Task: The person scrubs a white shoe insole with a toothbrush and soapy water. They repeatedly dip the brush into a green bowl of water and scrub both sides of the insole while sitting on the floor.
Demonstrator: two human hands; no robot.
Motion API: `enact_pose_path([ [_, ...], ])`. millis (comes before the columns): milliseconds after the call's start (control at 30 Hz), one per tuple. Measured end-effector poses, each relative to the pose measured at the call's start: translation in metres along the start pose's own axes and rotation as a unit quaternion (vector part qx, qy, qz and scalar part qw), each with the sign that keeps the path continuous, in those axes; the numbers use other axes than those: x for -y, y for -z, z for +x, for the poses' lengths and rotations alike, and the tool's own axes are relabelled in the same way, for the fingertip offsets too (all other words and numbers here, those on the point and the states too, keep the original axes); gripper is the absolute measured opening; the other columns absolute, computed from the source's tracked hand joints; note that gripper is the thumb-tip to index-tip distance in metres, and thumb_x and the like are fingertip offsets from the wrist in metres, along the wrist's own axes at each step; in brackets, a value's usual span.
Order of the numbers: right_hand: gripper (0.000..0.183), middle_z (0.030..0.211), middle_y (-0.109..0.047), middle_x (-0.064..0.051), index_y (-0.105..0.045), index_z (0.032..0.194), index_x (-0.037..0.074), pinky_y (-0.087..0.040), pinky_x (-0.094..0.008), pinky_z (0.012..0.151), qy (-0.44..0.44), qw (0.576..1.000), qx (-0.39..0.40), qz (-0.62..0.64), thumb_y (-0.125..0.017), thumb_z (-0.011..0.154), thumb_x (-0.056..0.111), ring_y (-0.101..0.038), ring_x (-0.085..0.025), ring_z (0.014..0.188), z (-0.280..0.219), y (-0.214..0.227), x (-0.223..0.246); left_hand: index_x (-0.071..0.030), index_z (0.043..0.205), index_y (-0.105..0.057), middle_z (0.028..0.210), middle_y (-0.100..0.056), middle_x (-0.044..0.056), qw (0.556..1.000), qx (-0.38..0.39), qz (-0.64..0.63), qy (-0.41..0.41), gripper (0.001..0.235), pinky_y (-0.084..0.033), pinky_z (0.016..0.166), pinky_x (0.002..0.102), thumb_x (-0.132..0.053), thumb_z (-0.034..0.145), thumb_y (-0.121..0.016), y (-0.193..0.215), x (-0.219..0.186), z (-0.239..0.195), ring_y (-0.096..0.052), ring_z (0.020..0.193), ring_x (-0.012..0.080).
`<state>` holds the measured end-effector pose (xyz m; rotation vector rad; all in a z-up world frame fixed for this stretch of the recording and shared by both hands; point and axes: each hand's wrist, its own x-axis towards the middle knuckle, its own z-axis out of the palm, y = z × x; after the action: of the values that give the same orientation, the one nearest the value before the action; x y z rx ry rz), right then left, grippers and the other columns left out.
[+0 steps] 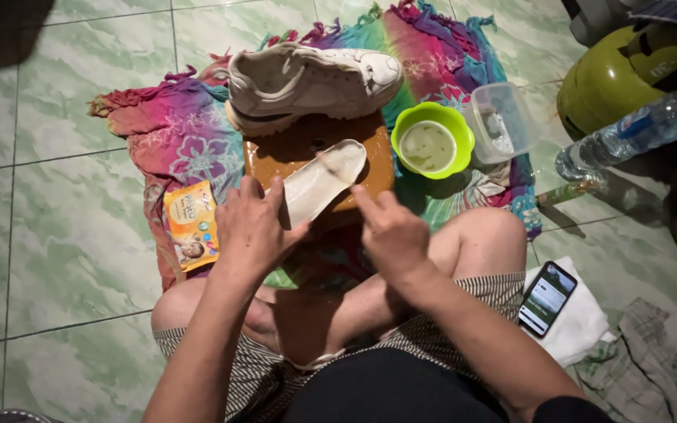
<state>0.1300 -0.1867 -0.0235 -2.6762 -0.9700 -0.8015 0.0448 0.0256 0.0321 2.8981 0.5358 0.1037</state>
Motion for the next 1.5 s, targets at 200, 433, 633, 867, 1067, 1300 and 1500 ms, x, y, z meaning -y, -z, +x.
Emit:
enact_pose_path([
  [200, 0.061, 0.081, -0.05, 0.008, -0.067, 0.129, 0.037, -0.051, -0.028, 0.047, 0.068, 0.997, 0.016, 0.038, -0.061, 0.071, 0.02, -0.061, -0.016, 0.054, -0.006, 0.019, 0.035, -0.009, 0.134, -0.069, 0.109, -0.055, 0.012, 0.999, -0.032, -0.022, -0.012, 0.088, -0.049, 0.073, 0.052, -0.066, 0.068, -0.08, -0.01, 0.006, 0.001, -0.06, 0.096, 0.0404],
  [433, 0.056, 0.079, -0.051, 0.005, -0.069, 0.126, 0.036, -0.053, -0.036, 0.047, 0.028, 0.997, 0.037, 0.056, -0.062, 0.074, 0.017, -0.063, -0.022, 0.052, 0.008, 0.022, -0.014, -0.005, 0.138, -0.065, 0.115, -0.065, 0.018, 0.999, -0.051, 0.008, 0.013, 0.093, -0.051, 0.083, 0.059, -0.062, 0.067, -0.085, 0.022, 0.009, -0.031, -0.064, 0.105, 0.044],
  [633, 0.05, 0.083, -0.05, 0.006, -0.068, 0.129, 0.046, -0.055, -0.033, 0.051, -0.021, 0.999, 0.013, -0.033, -0.062, 0.085, 0.024, -0.062, -0.02, 0.054, 0.001, 0.002, -0.023, 0.0, 0.106, -0.063, 0.069, -0.071, 0.018, 0.788, -0.009, -0.506, 0.35, 0.039, -0.061, 0.047, 0.037, -0.025, 0.085, -0.083, -0.025, 0.035, -0.042, -0.073, 0.051, 0.0288],
  [867, 0.057, 0.081, -0.052, 0.006, -0.067, 0.129, 0.037, -0.054, -0.035, 0.047, 0.048, 0.995, 0.046, 0.07, -0.063, 0.075, 0.021, -0.064, -0.02, 0.054, -0.008, 0.016, 0.042, 0.003, 0.09, -0.06, 0.06, -0.061, 0.018, 0.71, -0.138, -0.595, 0.351, 0.02, -0.055, 0.031, 0.031, -0.013, 0.093, -0.07, -0.03, 0.007, -0.03, -0.066, 0.04, 0.0258],
  [1067, 0.058, 0.081, -0.052, 0.006, -0.067, 0.13, 0.037, -0.053, -0.034, 0.049, 0.06, 0.993, 0.051, 0.084, -0.062, 0.076, 0.019, -0.064, -0.02, 0.054, 0.001, 0.022, 0.026, 0.002, 0.09, -0.059, 0.062, -0.065, 0.019, 0.714, -0.134, -0.582, 0.365, 0.021, -0.057, 0.033, 0.031, -0.017, 0.094, -0.069, -0.026, -0.002, -0.027, -0.068, 0.042, 0.026],
  [1300, 0.047, 0.082, -0.053, 0.001, -0.069, 0.13, 0.042, -0.056, -0.034, 0.051, -0.031, 0.999, 0.019, -0.033, -0.062, 0.086, 0.025, -0.062, -0.023, 0.053, 0.01, 0.0, -0.04, 0.001, 0.104, -0.062, 0.066, -0.062, 0.021, 0.755, -0.148, -0.537, 0.346, 0.027, -0.056, 0.033, 0.031, -0.025, 0.103, -0.055, -0.054, 0.001, -0.021, -0.065, 0.039, 0.0267],
  [1500, 0.046, 0.082, -0.052, 0.006, -0.068, 0.125, 0.037, -0.053, -0.033, 0.048, 0.028, 0.998, 0.028, 0.055, -0.062, 0.082, 0.021, -0.065, -0.019, 0.057, 0.009, 0.025, 0.026, -0.002, 0.105, -0.058, 0.094, -0.067, 0.032, 0.859, -0.119, -0.396, 0.302, 0.037, -0.049, 0.085, 0.063, -0.039, 0.106, -0.05, -0.027, -0.013, -0.014, -0.065, 0.097, 0.0541],
])
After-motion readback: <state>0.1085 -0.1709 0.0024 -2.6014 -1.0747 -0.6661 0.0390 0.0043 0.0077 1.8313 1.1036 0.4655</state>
